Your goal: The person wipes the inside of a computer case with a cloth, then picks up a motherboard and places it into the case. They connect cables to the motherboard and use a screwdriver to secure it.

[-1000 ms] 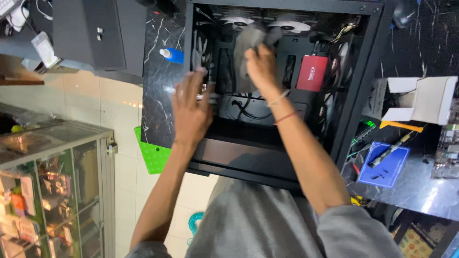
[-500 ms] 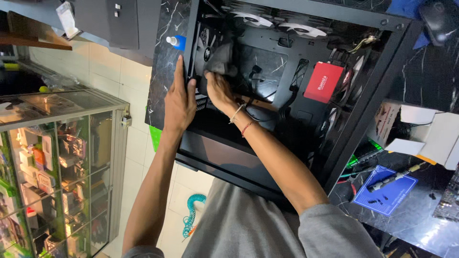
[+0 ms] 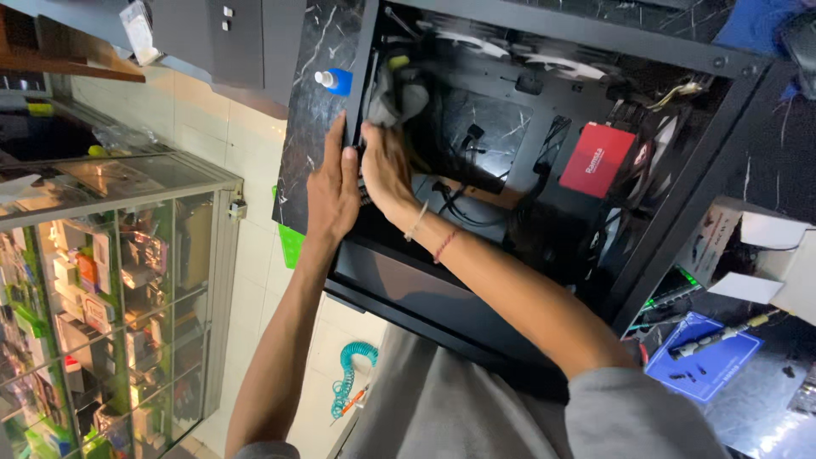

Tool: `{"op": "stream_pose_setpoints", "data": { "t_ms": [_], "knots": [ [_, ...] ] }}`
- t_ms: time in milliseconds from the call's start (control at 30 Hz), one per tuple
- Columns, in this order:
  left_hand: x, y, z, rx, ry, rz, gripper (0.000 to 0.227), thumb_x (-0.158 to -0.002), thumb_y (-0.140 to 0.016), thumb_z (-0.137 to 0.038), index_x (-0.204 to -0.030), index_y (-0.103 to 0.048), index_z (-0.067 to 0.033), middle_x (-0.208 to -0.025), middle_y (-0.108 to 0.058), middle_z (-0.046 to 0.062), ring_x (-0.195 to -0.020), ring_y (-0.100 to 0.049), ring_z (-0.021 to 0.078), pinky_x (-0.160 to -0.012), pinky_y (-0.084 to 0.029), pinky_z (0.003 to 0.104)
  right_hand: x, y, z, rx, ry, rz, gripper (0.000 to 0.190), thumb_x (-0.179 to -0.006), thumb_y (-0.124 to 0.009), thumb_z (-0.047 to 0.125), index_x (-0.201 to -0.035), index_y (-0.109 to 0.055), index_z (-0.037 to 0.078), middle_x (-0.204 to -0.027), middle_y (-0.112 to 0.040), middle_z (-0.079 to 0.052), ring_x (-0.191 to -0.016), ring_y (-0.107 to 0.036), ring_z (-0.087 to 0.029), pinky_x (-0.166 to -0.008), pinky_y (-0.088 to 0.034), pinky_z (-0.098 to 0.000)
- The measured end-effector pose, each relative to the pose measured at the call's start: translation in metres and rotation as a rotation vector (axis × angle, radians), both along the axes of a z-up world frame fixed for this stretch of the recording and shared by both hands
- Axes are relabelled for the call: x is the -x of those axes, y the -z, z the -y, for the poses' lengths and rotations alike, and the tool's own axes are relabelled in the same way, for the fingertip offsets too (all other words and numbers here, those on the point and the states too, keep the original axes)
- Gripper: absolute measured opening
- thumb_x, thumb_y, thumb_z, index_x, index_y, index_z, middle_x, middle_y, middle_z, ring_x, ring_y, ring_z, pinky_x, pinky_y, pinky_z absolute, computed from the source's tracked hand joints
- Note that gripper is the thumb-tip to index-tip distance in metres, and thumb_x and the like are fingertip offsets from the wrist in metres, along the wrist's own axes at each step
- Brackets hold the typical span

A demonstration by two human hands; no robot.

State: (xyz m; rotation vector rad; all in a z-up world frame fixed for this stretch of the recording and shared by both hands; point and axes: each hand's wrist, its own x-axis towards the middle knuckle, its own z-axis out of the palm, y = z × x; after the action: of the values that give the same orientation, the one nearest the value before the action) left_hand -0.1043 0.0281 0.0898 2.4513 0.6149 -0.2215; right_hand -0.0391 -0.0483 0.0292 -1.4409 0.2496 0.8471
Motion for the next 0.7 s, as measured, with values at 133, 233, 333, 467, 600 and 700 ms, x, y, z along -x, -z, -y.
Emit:
{"op": "stream_pose_setpoints", "data": {
  "t_ms": [133, 233, 333, 467, 600, 700],
  "knots": [
    [0.008, 0.009, -0.006, -0.003, 0.014, 0.023, 0.054, -0.12, -0.033, -0.047, -0.173, -0.033, -0.0404, -0.12, -0.081, 0.03, -0.108, -0.072, 0.0627, -0.1, -0.054, 0.071, 0.019, -0.005, -0.008, 0.042, 0.019, -0.001, 0.074, -0.11, -0.038, 0.062, -0.154, -0.064, 0.008, -0.168, -0.054, -0.02, -0.162, -0.04, -0.04, -0.134, -0.028, -0.0552],
    [0.006, 0.005, -0.013, 0.062, 0.009, -0.004, 0.058, -0.118, -0.023, -0.047, -0.174, -0.033, -0.0353, -0.117, -0.079, 0.035, -0.113, -0.069, 0.0652, -0.104, -0.049, 0.073, 0.053, -0.009, 0.002, 0.125, -0.149, 0.356, 0.066, -0.117, -0.024, 0.044, -0.116, -0.075, 0.0, -0.127, -0.068, -0.039, -0.134, -0.053, -0.054, -0.119, -0.034, -0.0629],
    [0.003, 0.0, -0.013, 0.15, 0.023, 0.038, 0.063, -0.117, -0.015, -0.054, -0.173, -0.037, -0.0372, -0.134, -0.076, 0.035, -0.121, -0.066, 0.0651, -0.108, -0.048, 0.072, 0.064, -0.007, 0.003, 0.073, -0.169, 0.122, 0.077, -0.113, -0.032, 0.067, -0.108, -0.079, 0.007, -0.129, -0.079, -0.016, -0.137, -0.065, -0.034, -0.115, -0.045, -0.0497],
    [0.004, -0.004, -0.012, 0.153, -0.018, 0.008, 0.061, -0.117, -0.013, -0.049, -0.173, -0.037, -0.0386, -0.134, -0.076, 0.032, -0.124, -0.065, 0.0639, -0.111, -0.048, 0.071, 0.057, -0.013, -0.006, 0.052, 0.068, 0.067, 0.073, -0.118, -0.03, 0.056, -0.138, -0.066, -0.005, -0.153, -0.057, -0.039, -0.15, -0.047, -0.052, -0.127, -0.031, -0.0597],
    [0.007, -0.006, -0.012, 0.178, -0.036, -0.013, 0.064, -0.115, -0.013, -0.055, -0.173, -0.037, -0.0417, -0.144, -0.073, 0.03, -0.129, -0.064, 0.0617, -0.117, -0.045, 0.07, 0.052, -0.033, -0.005, 0.054, 0.187, -0.169, 0.096, -0.113, -0.028, 0.065, -0.175, -0.016, -0.008, -0.182, -0.011, -0.038, -0.17, -0.01, -0.05, -0.139, -0.005, -0.0588],
    [0.008, 0.002, -0.015, 0.182, -0.015, 0.014, 0.062, -0.117, -0.016, -0.052, -0.173, -0.039, -0.037, -0.146, -0.071, 0.031, -0.128, -0.062, 0.0662, -0.116, -0.045, 0.072, 0.024, -0.037, 0.01, 0.061, 0.416, -0.041, 0.099, -0.115, -0.028, 0.063, -0.173, -0.013, -0.016, -0.179, -0.005, -0.045, -0.167, -0.004, -0.059, -0.137, -0.001, -0.0623]
  ]
}}
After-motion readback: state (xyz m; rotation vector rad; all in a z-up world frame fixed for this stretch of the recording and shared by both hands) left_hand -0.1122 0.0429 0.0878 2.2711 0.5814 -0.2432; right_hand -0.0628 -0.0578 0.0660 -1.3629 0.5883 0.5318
